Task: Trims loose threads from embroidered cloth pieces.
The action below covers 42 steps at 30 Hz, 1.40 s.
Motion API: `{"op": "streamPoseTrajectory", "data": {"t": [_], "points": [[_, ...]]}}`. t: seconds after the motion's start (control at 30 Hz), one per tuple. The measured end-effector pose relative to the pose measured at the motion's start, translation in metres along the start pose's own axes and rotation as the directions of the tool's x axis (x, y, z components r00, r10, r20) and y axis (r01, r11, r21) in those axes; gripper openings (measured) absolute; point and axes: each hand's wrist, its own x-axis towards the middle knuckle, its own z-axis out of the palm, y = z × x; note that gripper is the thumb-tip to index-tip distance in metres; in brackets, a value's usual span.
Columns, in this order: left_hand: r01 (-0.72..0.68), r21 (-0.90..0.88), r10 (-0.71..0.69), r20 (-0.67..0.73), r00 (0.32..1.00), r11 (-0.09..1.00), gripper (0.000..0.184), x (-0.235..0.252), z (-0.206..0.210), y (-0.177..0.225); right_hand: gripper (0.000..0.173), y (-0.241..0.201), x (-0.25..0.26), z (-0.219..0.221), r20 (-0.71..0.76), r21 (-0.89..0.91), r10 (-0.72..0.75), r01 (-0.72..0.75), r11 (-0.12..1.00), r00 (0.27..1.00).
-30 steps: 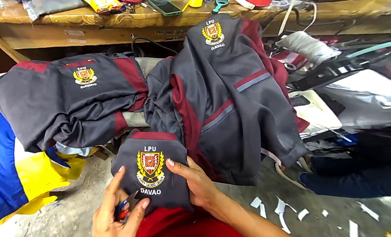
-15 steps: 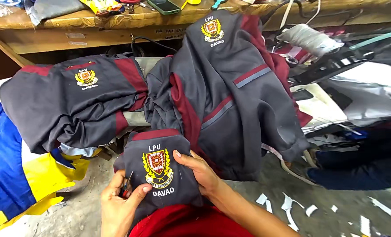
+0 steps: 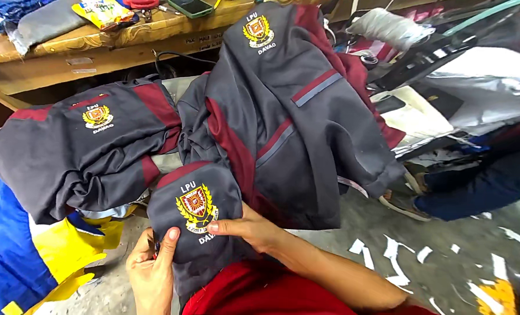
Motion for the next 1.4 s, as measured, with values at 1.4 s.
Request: {"op": "streamPoseTrajectory", "data": {"t": [1.4], "points": [[-0.632,0.272,0.311,0.69,0.654,0.725,0.017,0.03,-0.048,0.027,0.038,-0.012,0.012,0.013,0.042,0.057,0.201,-0.203,0.978,0.979]]}}
